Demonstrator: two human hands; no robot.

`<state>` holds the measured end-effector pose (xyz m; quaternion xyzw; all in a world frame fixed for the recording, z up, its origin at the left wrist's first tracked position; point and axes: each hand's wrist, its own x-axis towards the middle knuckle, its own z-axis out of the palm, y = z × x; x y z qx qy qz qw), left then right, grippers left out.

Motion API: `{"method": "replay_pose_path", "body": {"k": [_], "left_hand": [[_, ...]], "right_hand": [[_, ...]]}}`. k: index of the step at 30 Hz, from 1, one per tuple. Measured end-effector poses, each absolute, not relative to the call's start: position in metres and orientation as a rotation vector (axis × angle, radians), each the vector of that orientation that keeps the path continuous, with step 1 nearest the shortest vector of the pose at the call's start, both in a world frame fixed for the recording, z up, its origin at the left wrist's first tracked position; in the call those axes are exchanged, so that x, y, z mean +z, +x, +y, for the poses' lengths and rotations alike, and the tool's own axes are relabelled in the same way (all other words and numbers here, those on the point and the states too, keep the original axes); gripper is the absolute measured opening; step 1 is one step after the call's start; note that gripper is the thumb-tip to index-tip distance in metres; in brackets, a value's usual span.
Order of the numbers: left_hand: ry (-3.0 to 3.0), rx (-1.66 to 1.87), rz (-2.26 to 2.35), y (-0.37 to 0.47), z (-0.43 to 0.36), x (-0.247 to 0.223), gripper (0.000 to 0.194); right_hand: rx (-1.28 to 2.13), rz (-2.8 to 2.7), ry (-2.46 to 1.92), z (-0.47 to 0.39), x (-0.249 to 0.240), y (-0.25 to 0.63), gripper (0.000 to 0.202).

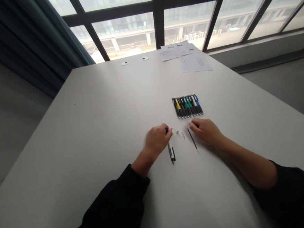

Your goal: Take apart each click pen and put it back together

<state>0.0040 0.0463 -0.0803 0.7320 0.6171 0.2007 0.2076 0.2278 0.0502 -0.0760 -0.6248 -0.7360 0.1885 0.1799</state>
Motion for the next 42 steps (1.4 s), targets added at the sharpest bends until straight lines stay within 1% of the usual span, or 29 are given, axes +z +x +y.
{"method": "replay_pose_path", "body": {"k": [5, 9, 11, 14, 18, 22, 31, 35, 37, 38, 39, 42], "left_hand": [[2.069, 0.543, 1.740, 0.005, 0.040, -0.085, 0.022], [2.049, 0.638, 1.706, -0.003, 0.040, -0.086, 0.026], [2.006, 0.725, 1.715, -0.016, 0.043, -0.085, 0.029], [1.939, 0.825, 1.732, -0.046, 0.045, -0.082, 0.038], [1.876, 0.843, 1.649, -0.083, 0.038, -0.079, 0.043], [1.858, 0.822, 1.591, -0.093, 0.030, -0.078, 0.044], [1.998, 0.743, 1.633, -0.080, 0.027, -0.080, 0.046], [2.053, 0.744, 1.706, -0.046, 0.009, -0.079, 0.040], [2.077, 0.739, 1.711, -0.025, -0.001, -0.079, 0.035], [2.096, 0.734, 1.712, -0.016, -0.005, -0.079, 0.035], [2.150, 0.712, 1.698, -0.009, -0.009, -0.080, 0.039], [2.283, 0.581, 1.640, 0.000, -0.012, -0.081, 0.060]], "right_hand": [[0.519, -2.092, -1.776, 0.049, -0.077, 0.226, 0.035], [0.554, -2.066, -1.765, 0.048, -0.077, 0.225, 0.036], [0.595, -2.041, -1.743, 0.047, -0.077, 0.226, 0.036], [0.691, -1.994, -1.677, 0.043, -0.077, 0.235, 0.036], [0.835, -1.930, -1.596, 0.036, -0.075, 0.255, 0.039], [0.906, -1.875, -1.597, 0.034, -0.074, 0.266, 0.040], [0.885, -1.936, -1.617, 0.035, -0.071, 0.258, 0.042], [0.823, -2.029, -1.678, 0.031, -0.067, 0.252, 0.044], [0.757, -2.151, -1.697, 0.029, -0.064, 0.247, 0.043], [0.722, -2.206, -1.707, 0.027, -0.063, 0.244, 0.041], [0.696, -2.243, -1.722, 0.026, -0.062, 0.242, 0.040], [0.676, -2.274, -1.771, 0.024, -0.060, 0.238, 0.033]]}}
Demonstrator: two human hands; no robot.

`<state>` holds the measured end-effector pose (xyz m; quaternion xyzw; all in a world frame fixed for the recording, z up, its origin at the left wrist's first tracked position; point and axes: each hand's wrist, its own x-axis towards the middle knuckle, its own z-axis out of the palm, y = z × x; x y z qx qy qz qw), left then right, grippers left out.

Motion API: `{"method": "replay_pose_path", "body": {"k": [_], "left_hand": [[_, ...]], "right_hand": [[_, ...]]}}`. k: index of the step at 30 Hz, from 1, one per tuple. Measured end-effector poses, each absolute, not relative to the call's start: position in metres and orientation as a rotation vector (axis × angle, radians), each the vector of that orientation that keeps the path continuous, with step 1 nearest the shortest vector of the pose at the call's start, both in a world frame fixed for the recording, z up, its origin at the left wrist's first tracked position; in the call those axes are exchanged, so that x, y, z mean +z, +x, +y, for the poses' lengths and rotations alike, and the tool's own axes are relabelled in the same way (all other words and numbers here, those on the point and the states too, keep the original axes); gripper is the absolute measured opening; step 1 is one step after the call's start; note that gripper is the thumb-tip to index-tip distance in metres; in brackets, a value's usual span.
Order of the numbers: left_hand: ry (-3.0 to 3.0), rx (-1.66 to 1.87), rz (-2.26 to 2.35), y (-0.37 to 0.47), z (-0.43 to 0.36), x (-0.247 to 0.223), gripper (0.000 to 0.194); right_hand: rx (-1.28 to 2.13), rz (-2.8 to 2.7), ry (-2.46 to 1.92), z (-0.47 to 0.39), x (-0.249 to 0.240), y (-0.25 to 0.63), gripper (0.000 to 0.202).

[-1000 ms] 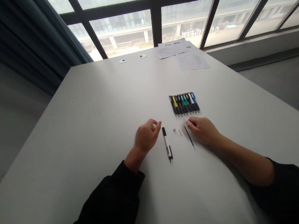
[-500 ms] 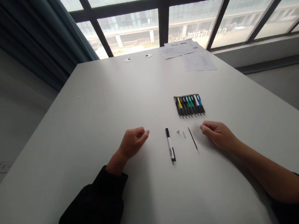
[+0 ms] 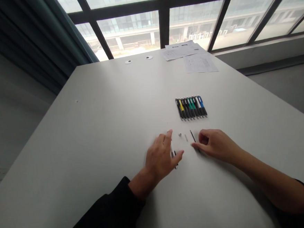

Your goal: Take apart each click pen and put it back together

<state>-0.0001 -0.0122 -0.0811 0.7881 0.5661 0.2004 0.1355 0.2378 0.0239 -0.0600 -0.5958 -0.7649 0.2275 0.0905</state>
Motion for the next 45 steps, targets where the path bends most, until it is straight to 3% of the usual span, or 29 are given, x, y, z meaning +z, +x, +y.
{"method": "replay_pose_path", "body": {"k": [2, 8, 13, 18, 24, 31, 39, 45], "left_hand": [[2.283, 0.529, 1.626, -0.002, -0.011, -0.082, 0.063], [2.163, 0.635, 1.631, -0.020, -0.003, -0.086, 0.032], [2.054, 0.808, 1.623, -0.031, 0.005, -0.081, 0.033], [1.479, 1.007, 1.144, -0.027, 0.001, -0.073, 0.034], [0.947, 0.870, 0.576, -0.017, -0.007, -0.083, 0.036], [0.938, 0.767, 0.505, -0.024, -0.008, -0.075, 0.029], [0.933, 0.762, 0.503, -0.025, -0.007, -0.080, 0.033], [0.953, 0.758, 0.527, -0.028, -0.007, -0.077, 0.030]], "right_hand": [[0.711, -2.249, -1.809, 0.023, -0.059, 0.239, 0.027], [0.755, -2.192, -2.013, 0.022, -0.054, 0.252, 0.019], [0.691, -2.264, -2.012, 0.021, -0.055, 0.262, 0.016], [1.140, -2.001, -1.863, 0.025, -0.057, 0.266, 0.015], [1.658, -1.336, -1.325, 0.030, -0.027, 0.244, 0.029], [1.465, -1.492, -0.737, 0.023, 0.022, 0.192, 0.005], [1.183, -1.662, -0.670, 0.011, 0.023, 0.187, 0.017], [1.164, -1.728, -0.713, 0.014, 0.025, 0.187, 0.017]]}}
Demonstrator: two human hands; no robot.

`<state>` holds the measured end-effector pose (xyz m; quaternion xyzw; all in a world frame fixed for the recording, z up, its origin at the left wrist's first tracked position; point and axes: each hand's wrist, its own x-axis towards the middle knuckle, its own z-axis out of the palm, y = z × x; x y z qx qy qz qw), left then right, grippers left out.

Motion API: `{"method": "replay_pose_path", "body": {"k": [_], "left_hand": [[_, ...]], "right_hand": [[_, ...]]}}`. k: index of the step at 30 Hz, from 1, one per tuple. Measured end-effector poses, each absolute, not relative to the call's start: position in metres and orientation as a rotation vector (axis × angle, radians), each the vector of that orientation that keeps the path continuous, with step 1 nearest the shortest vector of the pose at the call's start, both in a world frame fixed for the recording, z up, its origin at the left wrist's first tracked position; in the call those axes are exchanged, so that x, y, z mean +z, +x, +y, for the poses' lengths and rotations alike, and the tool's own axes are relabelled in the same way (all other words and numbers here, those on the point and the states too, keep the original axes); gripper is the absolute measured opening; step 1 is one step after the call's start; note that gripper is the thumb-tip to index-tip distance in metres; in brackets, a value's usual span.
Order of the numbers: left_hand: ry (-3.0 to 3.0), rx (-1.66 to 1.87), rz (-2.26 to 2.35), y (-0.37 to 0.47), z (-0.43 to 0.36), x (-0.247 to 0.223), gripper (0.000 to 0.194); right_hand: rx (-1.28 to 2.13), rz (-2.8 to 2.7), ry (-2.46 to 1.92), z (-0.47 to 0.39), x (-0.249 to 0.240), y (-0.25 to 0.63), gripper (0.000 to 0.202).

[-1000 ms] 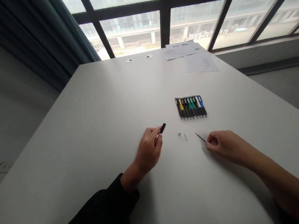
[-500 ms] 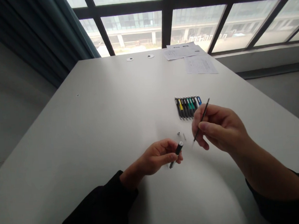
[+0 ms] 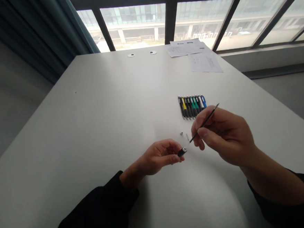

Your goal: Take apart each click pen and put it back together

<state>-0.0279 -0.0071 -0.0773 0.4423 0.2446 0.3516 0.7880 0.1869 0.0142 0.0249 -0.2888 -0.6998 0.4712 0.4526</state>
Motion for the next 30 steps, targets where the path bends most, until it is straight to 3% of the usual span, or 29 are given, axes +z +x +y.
{"method": "replay_pose_path", "body": {"k": [12, 18, 30], "left_hand": [[0.980, 0.738, 0.616, -0.0278, -0.0040, -0.0725, 0.027], [0.965, 0.785, 0.629, -0.0267, -0.0036, -0.0728, 0.034], [0.952, 0.821, 0.620, -0.0273, -0.0036, -0.0733, 0.037]], "right_hand": [[0.991, -1.881, -0.806, 0.0131, 0.0273, 0.1885, 0.018], [0.886, -1.925, -0.840, 0.0146, 0.0254, 0.1929, 0.019], [0.908, -2.081, -0.874, 0.0198, 0.0303, 0.1906, 0.010]]}}
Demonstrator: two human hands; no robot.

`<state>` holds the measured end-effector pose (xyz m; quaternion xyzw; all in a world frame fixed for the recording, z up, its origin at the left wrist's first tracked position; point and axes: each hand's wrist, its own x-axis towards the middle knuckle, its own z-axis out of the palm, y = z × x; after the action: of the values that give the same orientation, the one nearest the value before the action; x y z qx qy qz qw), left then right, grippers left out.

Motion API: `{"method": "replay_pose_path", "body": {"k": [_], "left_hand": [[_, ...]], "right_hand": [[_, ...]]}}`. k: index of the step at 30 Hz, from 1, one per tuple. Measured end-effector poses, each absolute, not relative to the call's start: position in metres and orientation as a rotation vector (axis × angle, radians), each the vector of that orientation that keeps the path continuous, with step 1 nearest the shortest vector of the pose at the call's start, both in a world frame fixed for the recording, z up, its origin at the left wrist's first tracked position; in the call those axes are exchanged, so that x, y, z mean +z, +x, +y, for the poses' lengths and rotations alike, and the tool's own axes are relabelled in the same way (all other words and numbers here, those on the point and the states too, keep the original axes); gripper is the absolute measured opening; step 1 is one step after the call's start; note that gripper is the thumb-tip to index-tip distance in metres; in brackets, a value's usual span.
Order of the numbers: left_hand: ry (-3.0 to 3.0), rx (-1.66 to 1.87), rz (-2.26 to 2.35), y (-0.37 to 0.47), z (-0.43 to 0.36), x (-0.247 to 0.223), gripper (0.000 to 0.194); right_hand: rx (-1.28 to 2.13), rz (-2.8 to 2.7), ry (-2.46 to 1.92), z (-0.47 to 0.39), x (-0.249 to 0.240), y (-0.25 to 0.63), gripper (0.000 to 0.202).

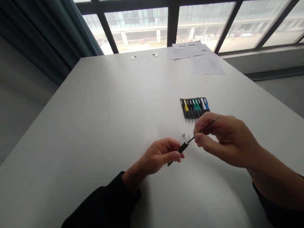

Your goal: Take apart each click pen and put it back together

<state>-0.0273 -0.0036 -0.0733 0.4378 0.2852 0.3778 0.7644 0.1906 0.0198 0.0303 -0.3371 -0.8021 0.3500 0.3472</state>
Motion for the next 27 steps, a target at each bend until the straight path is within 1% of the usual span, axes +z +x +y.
{"method": "replay_pose_path", "body": {"k": [4, 8, 10, 13, 20, 24, 27], "left_hand": [[0.967, 0.805, 0.605, -0.0285, -0.0033, -0.0747, 0.036], [0.971, 0.822, 0.593, -0.0287, -0.0028, -0.0774, 0.035], [0.965, 0.830, 0.588, -0.0286, -0.0027, -0.0775, 0.035], [0.954, 0.835, 0.588, -0.0284, -0.0024, -0.0761, 0.034], [0.951, 0.841, 0.606, -0.0287, -0.0024, -0.0728, 0.033], [0.948, 0.866, 0.653, -0.0285, -0.0027, -0.0756, 0.031], [0.943, 0.877, 0.675, -0.0288, -0.0025, -0.0783, 0.034]], "right_hand": [[1.143, -2.244, -0.896, 0.0225, 0.0287, 0.1921, 0.004], [1.346, -2.124, -0.798, 0.0235, 0.0298, 0.1965, 0.019], [1.360, -2.096, -0.773, 0.0238, 0.0305, 0.1972, 0.014], [1.304, -2.129, -0.764, 0.0247, 0.0304, 0.1961, 0.006], [1.135, -2.251, -0.841, 0.0254, 0.0304, 0.1925, 0.012], [0.934, -2.338, -0.827, 0.0222, 0.0280, 0.1889, 0.010], [0.921, -2.339, -0.830, 0.0211, 0.0256, 0.1897, 0.006]]}}
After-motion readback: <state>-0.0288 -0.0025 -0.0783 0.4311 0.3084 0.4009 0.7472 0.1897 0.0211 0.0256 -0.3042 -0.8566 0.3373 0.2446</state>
